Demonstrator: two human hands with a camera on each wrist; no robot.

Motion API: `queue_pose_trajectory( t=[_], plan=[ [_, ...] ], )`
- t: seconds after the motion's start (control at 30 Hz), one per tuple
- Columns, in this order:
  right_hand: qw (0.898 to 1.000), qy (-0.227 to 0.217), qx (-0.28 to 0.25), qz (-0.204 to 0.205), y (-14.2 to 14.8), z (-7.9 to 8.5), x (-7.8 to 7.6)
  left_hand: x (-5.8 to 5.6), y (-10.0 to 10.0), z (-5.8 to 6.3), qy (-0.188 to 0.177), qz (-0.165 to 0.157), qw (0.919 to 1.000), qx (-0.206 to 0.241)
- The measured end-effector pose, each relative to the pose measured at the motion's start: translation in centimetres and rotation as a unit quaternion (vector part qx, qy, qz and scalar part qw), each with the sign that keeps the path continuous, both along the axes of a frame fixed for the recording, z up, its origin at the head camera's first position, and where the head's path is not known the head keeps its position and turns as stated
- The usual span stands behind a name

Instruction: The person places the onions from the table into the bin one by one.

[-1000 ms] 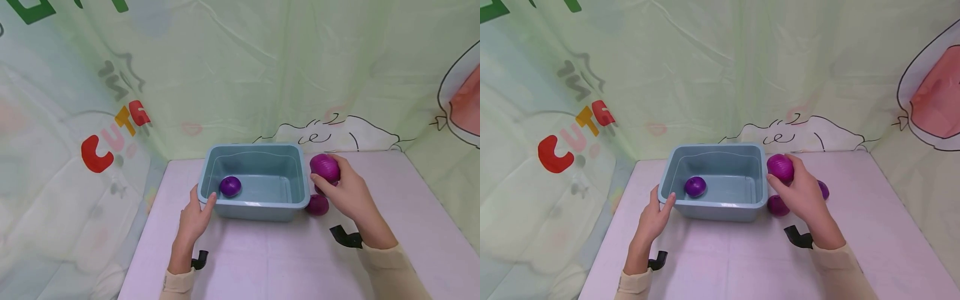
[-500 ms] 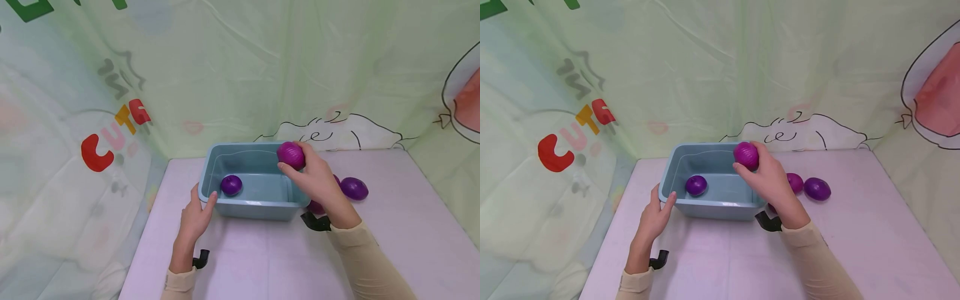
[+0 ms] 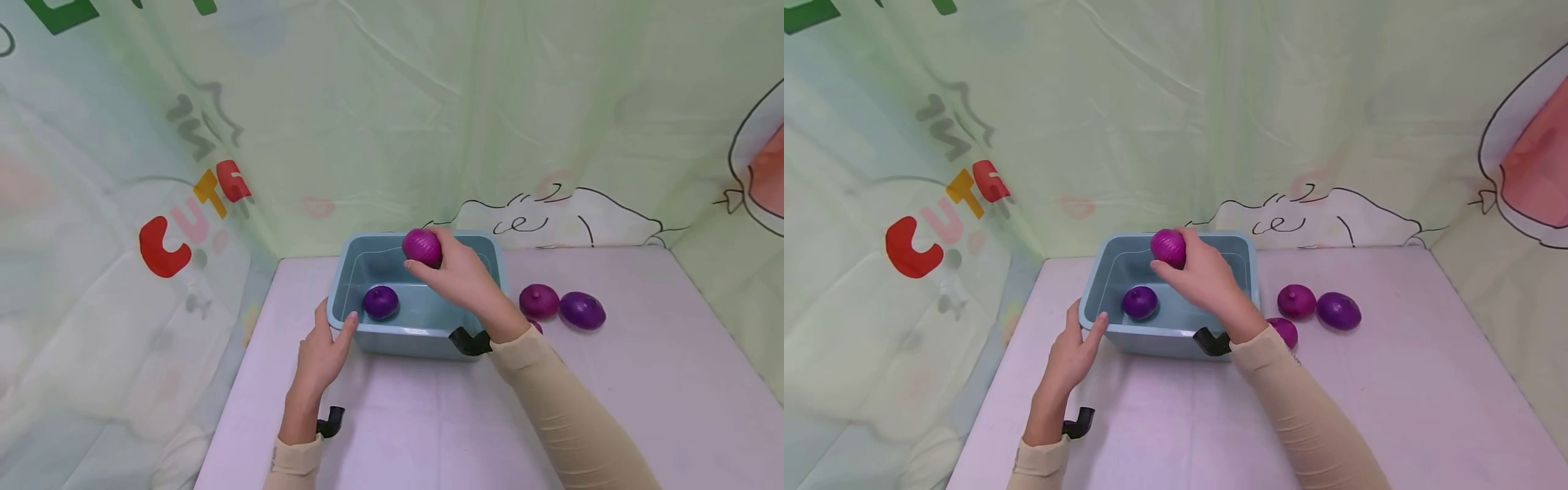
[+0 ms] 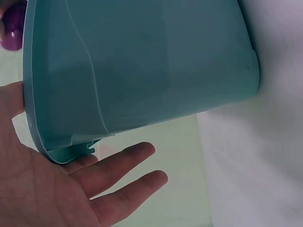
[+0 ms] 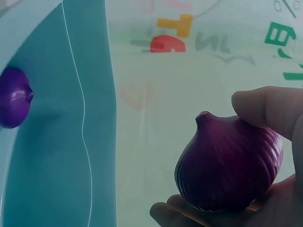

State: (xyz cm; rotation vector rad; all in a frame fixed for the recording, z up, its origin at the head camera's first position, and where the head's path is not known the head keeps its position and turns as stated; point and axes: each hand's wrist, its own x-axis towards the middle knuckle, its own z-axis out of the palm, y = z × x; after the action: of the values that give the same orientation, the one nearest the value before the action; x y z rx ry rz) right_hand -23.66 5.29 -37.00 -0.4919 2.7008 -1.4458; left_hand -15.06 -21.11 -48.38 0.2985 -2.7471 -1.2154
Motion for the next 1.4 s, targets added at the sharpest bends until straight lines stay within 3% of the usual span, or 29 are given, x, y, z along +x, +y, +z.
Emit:
queue_pose_trajectory(
  t=[0.47, 0.97, 1.4],
  plan=[
    [0.994, -0.024, 0.086, 0.06, -5.7, -0.1, -4.1, -0.1, -0.1, -0.2, 0.002, -0.002, 1.0, -0.008],
    [0.977, -0.021, 0.199, 0.072, -10.1, -2.5, -7.6, -0.2, -0.1, -0.1, -0.007, 0.004, 0.9999, -0.012],
    [0.97, -0.026, 0.236, 0.057, -12.5, -4.1, -8.5, -0.1, -0.1, -0.1, -0.001, 0.001, 0.9999, -0.01]
  ],
)
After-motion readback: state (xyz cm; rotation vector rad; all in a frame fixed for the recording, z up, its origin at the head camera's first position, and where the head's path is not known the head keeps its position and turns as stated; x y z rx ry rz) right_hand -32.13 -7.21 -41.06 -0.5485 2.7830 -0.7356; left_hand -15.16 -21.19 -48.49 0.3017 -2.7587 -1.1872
